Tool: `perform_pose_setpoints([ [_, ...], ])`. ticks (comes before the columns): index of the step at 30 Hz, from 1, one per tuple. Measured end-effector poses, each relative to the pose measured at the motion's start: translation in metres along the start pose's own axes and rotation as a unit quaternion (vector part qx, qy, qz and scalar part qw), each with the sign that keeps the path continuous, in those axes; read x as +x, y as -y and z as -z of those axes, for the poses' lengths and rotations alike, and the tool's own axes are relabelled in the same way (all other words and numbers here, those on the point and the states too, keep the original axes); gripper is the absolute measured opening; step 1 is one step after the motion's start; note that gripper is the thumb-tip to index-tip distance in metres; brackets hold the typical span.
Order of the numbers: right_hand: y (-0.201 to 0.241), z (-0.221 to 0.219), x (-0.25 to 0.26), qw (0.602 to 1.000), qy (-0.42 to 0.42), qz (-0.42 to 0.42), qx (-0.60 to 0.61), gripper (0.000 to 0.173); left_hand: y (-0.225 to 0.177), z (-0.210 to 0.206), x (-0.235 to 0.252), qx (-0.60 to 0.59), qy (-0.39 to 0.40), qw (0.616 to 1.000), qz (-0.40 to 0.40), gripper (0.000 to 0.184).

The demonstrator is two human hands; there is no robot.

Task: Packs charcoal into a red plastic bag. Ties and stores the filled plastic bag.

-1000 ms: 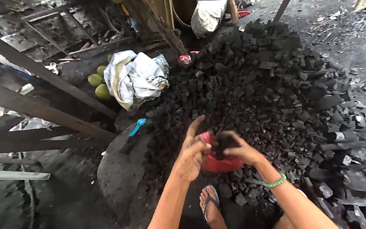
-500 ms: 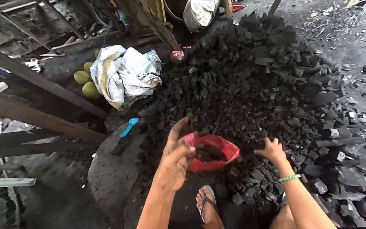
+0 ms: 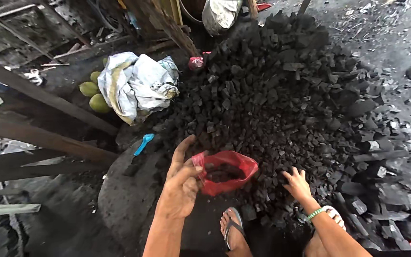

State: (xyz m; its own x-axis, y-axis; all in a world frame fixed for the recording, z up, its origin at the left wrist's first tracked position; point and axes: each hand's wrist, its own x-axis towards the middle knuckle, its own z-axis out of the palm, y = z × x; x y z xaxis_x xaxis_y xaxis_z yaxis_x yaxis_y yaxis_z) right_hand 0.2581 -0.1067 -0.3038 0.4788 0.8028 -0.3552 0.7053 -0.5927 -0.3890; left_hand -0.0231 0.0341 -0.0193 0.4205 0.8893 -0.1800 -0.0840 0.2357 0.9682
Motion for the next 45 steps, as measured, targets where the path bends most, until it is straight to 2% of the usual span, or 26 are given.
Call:
perform_pose_setpoints([
  [3,-0.005,0.013,0.003,0.997,-0.023,-0.009,0.079,0.034,0.002,-0.003,0.003,-0.004,0.013,1.000,0.007,0.069],
  [5,-0.013,0.024,0.010,0.981,-0.032,-0.028,0.190,0.023,0.003,-0.007,0.004,-0.003,0.023,1.000,0.013,0.068],
  [6,-0.014,0.030,0.011,0.960,-0.045,-0.036,0.273,0.019,0.004,-0.010,0.004,-0.005,0.031,0.999,0.017,0.069],
  [7,-0.008,0.036,0.012,0.926,-0.062,-0.040,0.370,0.015,0.006,-0.012,0.005,-0.005,0.042,0.999,0.019,0.069],
  [9,0.025,0.055,0.004,0.826,-0.071,-0.028,0.559,0.014,0.009,-0.018,0.005,0.001,0.066,0.997,0.029,0.069],
  [11,0.070,0.076,-0.012,0.723,-0.041,0.042,0.688,0.019,0.011,-0.023,0.005,0.015,0.081,0.995,0.048,0.070],
  [12,0.093,0.082,-0.018,0.690,-0.020,0.095,0.718,0.021,0.013,-0.026,0.006,0.021,0.087,0.994,0.055,0.071],
  [13,0.115,0.083,-0.023,0.688,0.000,0.155,0.709,0.020,0.015,-0.027,0.006,0.022,0.092,0.994,0.061,0.071],
  [14,0.134,0.083,-0.026,0.719,0.021,0.223,0.658,0.017,0.016,-0.028,0.007,0.018,0.096,0.993,0.068,0.071],
  [16,0.160,0.084,-0.026,0.832,0.063,0.345,0.430,0.012,0.017,-0.031,0.007,0.004,0.091,0.993,0.076,0.069],
  [17,0.168,0.088,-0.026,0.871,0.096,0.382,0.293,0.015,0.016,-0.031,0.006,0.000,0.085,0.993,0.077,0.069],
  [18,0.172,0.092,-0.026,0.884,0.118,0.398,0.214,0.020,0.016,-0.031,0.006,-0.001,0.077,0.994,0.078,0.068],
  [19,0.168,0.095,-0.025,0.885,0.107,0.397,0.221,0.021,0.015,-0.029,0.006,0.002,0.067,0.995,0.080,0.067],
  [20,0.156,0.098,-0.024,0.882,0.073,0.370,0.281,0.020,0.014,-0.027,0.005,0.003,0.053,0.995,0.081,0.067],
  [22,0.117,0.098,-0.013,0.880,-0.027,0.239,0.410,0.017,0.011,-0.022,0.002,-0.005,0.038,0.996,0.080,0.067],
  [23,0.092,0.094,-0.003,0.887,-0.084,0.156,0.427,0.018,0.009,-0.020,0.001,-0.011,0.037,0.996,0.075,0.067],
  [25,0.043,0.083,0.016,0.915,-0.157,-0.011,0.371,0.025,0.007,-0.017,-0.001,-0.022,0.043,0.997,0.057,0.069],
  [26,0.028,0.079,0.019,0.923,-0.167,-0.075,0.339,0.029,0.006,-0.017,-0.002,-0.025,0.041,0.998,0.051,0.070],
  [29,0.008,0.064,0.037,0.928,-0.154,-0.204,0.271,0.039,0.005,-0.016,-0.003,-0.019,0.030,0.998,0.043,0.073],
  [32,0.016,0.059,0.049,0.930,-0.138,-0.237,0.244,0.042,0.005,-0.013,-0.004,-0.013,0.015,0.999,0.035,0.073],
  [38,0.016,0.050,0.056,0.941,-0.123,-0.225,0.220,0.042,0.002,-0.002,-0.004,-0.030,-0.001,0.999,0.010,0.069],
  [43,0.016,0.037,0.053,0.931,-0.172,-0.206,0.247,0.040,0.001,0.001,-0.006,-0.035,-0.024,0.999,0.015,0.065],
  [45,0.017,0.035,0.056,0.940,-0.175,-0.188,0.227,0.041,0.001,0.001,-0.007,-0.037,-0.030,0.999,0.021,0.065],
])
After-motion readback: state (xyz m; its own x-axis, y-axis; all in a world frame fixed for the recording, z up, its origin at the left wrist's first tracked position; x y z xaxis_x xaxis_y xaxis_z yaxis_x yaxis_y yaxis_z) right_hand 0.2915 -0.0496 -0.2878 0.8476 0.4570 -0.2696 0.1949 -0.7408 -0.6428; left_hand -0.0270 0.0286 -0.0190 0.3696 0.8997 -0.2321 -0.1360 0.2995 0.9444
